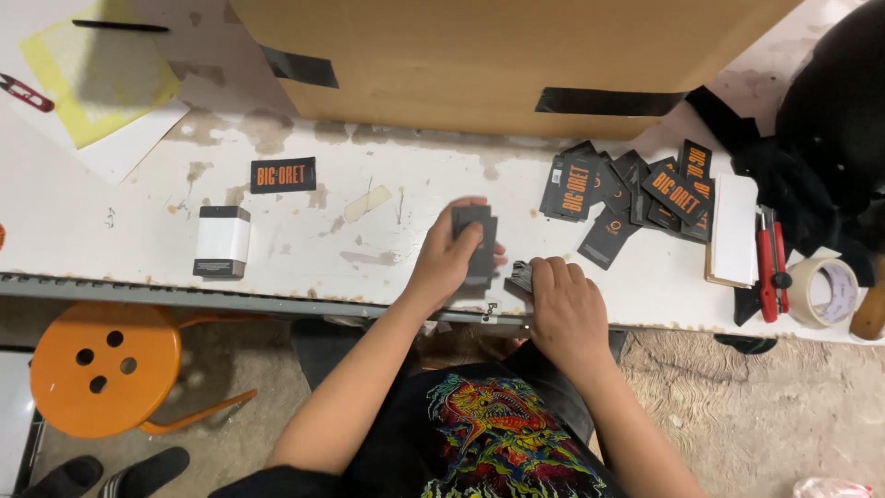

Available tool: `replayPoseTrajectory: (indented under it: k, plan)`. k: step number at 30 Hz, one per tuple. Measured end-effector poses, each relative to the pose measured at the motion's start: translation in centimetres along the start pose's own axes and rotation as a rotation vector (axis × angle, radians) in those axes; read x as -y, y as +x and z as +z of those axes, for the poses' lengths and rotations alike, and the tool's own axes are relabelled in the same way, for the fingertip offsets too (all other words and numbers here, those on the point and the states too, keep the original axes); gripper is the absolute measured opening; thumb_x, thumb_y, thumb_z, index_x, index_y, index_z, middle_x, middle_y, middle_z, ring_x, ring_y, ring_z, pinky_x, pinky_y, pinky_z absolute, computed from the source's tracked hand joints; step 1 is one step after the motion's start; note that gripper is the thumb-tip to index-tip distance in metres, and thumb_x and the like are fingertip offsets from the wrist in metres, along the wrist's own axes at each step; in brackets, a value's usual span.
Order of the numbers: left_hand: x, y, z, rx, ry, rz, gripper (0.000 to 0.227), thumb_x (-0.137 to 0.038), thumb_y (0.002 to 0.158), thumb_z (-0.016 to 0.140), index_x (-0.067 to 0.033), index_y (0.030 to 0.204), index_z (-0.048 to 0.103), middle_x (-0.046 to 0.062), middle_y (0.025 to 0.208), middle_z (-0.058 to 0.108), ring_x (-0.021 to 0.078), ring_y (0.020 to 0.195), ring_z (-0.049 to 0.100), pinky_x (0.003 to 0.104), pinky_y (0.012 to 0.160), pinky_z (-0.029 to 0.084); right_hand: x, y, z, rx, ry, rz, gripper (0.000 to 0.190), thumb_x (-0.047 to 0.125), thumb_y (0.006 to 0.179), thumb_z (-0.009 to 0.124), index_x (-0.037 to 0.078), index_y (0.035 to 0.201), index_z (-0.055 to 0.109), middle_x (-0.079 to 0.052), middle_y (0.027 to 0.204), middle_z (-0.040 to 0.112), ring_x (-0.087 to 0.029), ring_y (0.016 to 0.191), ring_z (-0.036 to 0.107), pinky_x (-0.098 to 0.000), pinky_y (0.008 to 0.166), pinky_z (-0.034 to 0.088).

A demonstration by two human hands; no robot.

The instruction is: The person gathers small black cards from a table, stacks them, and wraps the stack with white paper and tape. They use a utility knife to cut the tape and press it down to secure the bundle.

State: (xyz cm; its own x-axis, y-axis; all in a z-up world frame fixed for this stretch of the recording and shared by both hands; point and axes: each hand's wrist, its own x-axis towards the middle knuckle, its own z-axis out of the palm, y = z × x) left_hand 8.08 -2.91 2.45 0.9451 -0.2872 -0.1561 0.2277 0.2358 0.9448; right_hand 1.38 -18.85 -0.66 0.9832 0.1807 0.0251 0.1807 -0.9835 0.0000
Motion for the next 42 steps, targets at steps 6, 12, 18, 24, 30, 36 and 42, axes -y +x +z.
replayPoseTrajectory:
  k: [6,12,18,24,30,36,42]
  plan:
    - [3.3,10.0,3.8,0.113,0.497,0.226,0.029,-0.022,0.084,0.048,-0.0108,0.111,0.044,0.017,0.104,0.055,0.0206,0.083,0.063,0.044,0.085,0.044,-0.2,-0.2,0.2,0.006,-0.006,-0.01,0.032,0.018,0.077,0.045,0.004,0.106,0.045,-0.005,0.084,0.049,-0.023,0.081,0.054,-0.0311,0.062,0.046]
    - [7.4,14.8,6.1,0.223,1.065,0.413,0.033,-0.022,0.085,0.044,-0.0076,0.114,0.044,0.015,0.108,0.055,0.0288,0.107,0.047,0.042,0.091,0.037,-0.3,-0.1,-0.8,0.013,-0.002,-0.049,0.031,0.012,0.077,0.041,0.003,0.107,0.045,-0.005,0.084,0.049,-0.023,0.078,0.054,-0.0304,0.058,0.045]
    - [0.2,5.6,2.9,0.215,0.654,0.441,0.051,-0.037,0.091,0.027,0.0005,0.12,0.045,0.02,0.113,0.049,0.034,0.112,0.039,0.043,0.1,0.024,-0.5,0.0,-0.8,-0.032,0.035,-0.073,0.037,0.011,0.077,0.043,0.001,0.113,0.041,-0.007,0.084,0.05,-0.023,0.079,0.054,-0.0311,0.059,0.046]
    - [2.7,-0.8,-1.2,0.34,0.608,0.283,0.043,-0.017,0.081,0.057,-0.0011,0.117,0.04,0.015,0.11,0.049,0.0308,0.11,0.044,0.044,0.096,0.034,0.1,1.8,-1.0,-0.112,0.134,-0.167,0.053,0.009,0.079,0.042,-0.008,0.126,0.025,-0.015,0.079,0.055,-0.027,0.074,0.055,-0.0325,0.061,0.047]
    - [5.0,-1.6,-2.7,0.129,0.853,0.415,0.027,-0.001,0.086,0.041,0.0006,0.112,0.036,0.011,0.101,0.039,0.0305,0.104,0.038,0.043,0.096,0.031,2.7,5.0,-0.5,-0.129,0.349,-0.304,0.065,0.011,0.076,0.055,-0.008,0.129,0.022,-0.021,0.08,0.059,-0.034,0.076,0.058,-0.0389,0.07,0.046]
    - [5.1,-1.9,-1.7,0.014,0.827,0.378,0.021,-0.001,0.085,0.041,-0.0021,0.105,0.037,0.009,0.096,0.038,0.028,0.1,0.039,0.04,0.093,0.033,1.0,3.8,1.7,-0.281,1.402,0.071,0.107,0.031,0.048,0.081,0.002,0.131,0.019,-0.017,0.129,0.035,-0.032,0.123,0.03,-0.0412,0.104,0.023]
    - [3.7,-1.8,-0.4,0.018,0.758,0.373,0.029,0.005,0.084,0.04,-0.0011,0.111,0.031,0.015,0.105,0.034,0.0361,0.105,0.037,0.047,0.091,0.035,5.3,3.9,0.6,-0.302,1.512,0.2,0.056,0.046,0.091,0.017,0.002,0.122,0.03,-0.013,0.119,0.038,-0.023,0.115,0.034,-0.0396,0.097,0.027]
